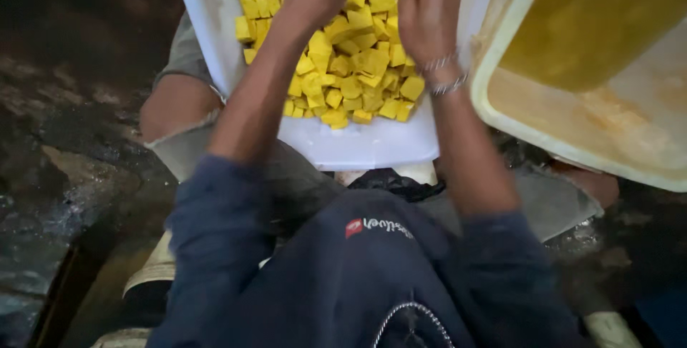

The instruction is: The person repeatedly scoops yellow cubes from a water-filled tub and places them into a white bin, arranging them in neat rows. The person uses both hands to lift and position the cubes, maintaining an orderly layout in the bin.

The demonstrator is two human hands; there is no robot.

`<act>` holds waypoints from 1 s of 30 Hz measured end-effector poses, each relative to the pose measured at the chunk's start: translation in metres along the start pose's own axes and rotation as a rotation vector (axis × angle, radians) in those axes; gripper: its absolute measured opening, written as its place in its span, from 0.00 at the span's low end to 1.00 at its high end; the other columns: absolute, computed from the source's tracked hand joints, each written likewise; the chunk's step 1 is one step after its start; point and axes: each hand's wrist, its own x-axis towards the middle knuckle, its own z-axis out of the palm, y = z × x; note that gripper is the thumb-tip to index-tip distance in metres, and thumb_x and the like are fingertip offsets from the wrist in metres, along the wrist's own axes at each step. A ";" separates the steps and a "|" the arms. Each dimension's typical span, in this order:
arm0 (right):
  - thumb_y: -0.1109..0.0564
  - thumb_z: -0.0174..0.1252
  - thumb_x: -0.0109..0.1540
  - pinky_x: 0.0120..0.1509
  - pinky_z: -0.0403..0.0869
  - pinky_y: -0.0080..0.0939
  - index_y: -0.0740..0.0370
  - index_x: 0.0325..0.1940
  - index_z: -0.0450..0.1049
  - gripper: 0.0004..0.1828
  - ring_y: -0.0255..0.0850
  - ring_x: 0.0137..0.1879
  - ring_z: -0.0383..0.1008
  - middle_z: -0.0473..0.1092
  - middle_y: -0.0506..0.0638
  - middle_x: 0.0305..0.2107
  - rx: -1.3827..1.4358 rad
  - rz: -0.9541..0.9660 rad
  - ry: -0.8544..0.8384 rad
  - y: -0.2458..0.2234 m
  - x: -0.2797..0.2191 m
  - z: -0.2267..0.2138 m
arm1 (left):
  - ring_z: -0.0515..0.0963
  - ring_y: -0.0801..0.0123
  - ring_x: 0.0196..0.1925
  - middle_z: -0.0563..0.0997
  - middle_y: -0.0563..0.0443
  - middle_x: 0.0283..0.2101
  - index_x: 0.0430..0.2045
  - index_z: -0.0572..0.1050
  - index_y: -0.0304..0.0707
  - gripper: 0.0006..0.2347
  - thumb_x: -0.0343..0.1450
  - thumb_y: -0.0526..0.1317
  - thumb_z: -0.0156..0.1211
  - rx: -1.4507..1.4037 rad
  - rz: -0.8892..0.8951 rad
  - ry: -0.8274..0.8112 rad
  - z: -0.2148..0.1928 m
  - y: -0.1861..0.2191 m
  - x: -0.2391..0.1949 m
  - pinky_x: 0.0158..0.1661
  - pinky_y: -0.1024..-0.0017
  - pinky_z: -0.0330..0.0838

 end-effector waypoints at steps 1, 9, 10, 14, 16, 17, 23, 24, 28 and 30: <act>0.62 0.55 0.69 0.53 0.75 0.53 0.64 0.46 0.76 0.05 0.56 0.49 0.78 0.78 0.57 0.41 -0.054 0.022 -0.001 0.004 -0.023 0.003 | 0.79 0.37 0.36 0.81 0.31 0.37 0.39 0.79 0.29 0.10 0.69 0.36 0.57 0.004 0.083 0.044 -0.017 0.006 -0.017 0.34 0.47 0.72; 0.58 0.64 0.60 0.53 0.72 0.58 0.69 0.59 0.73 0.24 0.62 0.47 0.72 0.75 0.65 0.41 -0.359 0.105 -0.286 0.067 -0.145 0.071 | 0.77 0.33 0.42 0.73 0.28 0.46 0.39 0.74 0.26 0.13 0.64 0.36 0.61 0.139 -0.279 -0.234 -0.044 0.053 -0.164 0.39 0.45 0.72; 0.56 0.67 0.57 0.54 0.72 0.58 0.66 0.52 0.75 0.22 0.62 0.48 0.72 0.74 0.65 0.40 -0.351 0.112 -0.302 0.072 -0.137 0.076 | 0.77 0.34 0.42 0.72 0.28 0.48 0.38 0.75 0.27 0.11 0.64 0.34 0.60 0.157 -0.263 -0.233 -0.041 0.055 -0.172 0.41 0.46 0.73; 0.55 0.68 0.53 0.50 0.73 0.56 0.63 0.42 0.73 0.18 0.59 0.44 0.74 0.74 0.60 0.36 -0.256 0.042 -0.323 0.067 -0.128 0.066 | 0.77 0.36 0.45 0.71 0.31 0.49 0.34 0.76 0.31 0.10 0.61 0.33 0.60 0.270 -0.191 -0.161 -0.025 0.070 -0.186 0.41 0.48 0.74; 0.53 0.69 0.58 0.46 0.73 0.49 0.63 0.41 0.69 0.18 0.52 0.39 0.73 0.72 0.56 0.32 -0.113 0.322 -0.189 0.065 -0.132 0.052 | 0.77 0.39 0.46 0.73 0.35 0.46 0.33 0.76 0.33 0.08 0.63 0.35 0.61 0.285 -0.137 -0.109 -0.012 0.079 -0.182 0.42 0.50 0.75; 0.52 0.70 0.60 0.43 0.73 0.46 0.63 0.41 0.67 0.19 0.49 0.37 0.73 0.71 0.55 0.31 -0.038 0.459 -0.123 0.064 -0.135 0.045 | 0.77 0.41 0.47 0.74 0.37 0.45 0.34 0.76 0.34 0.06 0.66 0.34 0.60 0.260 -0.108 -0.095 -0.005 0.082 -0.174 0.45 0.50 0.75; 0.60 0.62 0.60 0.39 0.77 0.37 0.58 0.41 0.65 0.11 0.32 0.37 0.75 0.69 0.45 0.34 0.646 0.689 -0.011 0.066 -0.172 0.024 | 0.78 0.41 0.41 0.76 0.34 0.39 0.38 0.79 0.37 0.11 0.63 0.32 0.58 0.252 0.021 -0.261 0.041 0.077 -0.140 0.37 0.50 0.75; 0.61 0.62 0.60 0.41 0.78 0.38 0.58 0.41 0.65 0.11 0.33 0.38 0.75 0.69 0.45 0.35 0.681 0.700 0.004 0.067 -0.182 0.024 | 0.79 0.42 0.41 0.77 0.35 0.38 0.35 0.79 0.37 0.09 0.64 0.32 0.58 0.296 0.057 -0.292 0.049 0.074 -0.142 0.37 0.51 0.76; 0.65 0.61 0.63 0.46 0.79 0.38 0.59 0.43 0.65 0.11 0.35 0.41 0.75 0.69 0.48 0.39 1.001 0.793 0.071 0.068 -0.203 0.030 | 0.81 0.45 0.43 0.78 0.38 0.38 0.31 0.78 0.36 0.04 0.67 0.32 0.58 0.337 0.059 -0.256 0.062 0.065 -0.153 0.39 0.53 0.77; 0.66 0.60 0.63 0.46 0.79 0.37 0.58 0.45 0.65 0.11 0.36 0.43 0.75 0.69 0.48 0.40 1.144 0.849 0.068 0.068 -0.210 0.028 | 0.81 0.45 0.40 0.79 0.39 0.35 0.30 0.78 0.35 0.02 0.69 0.33 0.59 0.275 0.020 -0.214 0.056 0.065 -0.153 0.39 0.51 0.76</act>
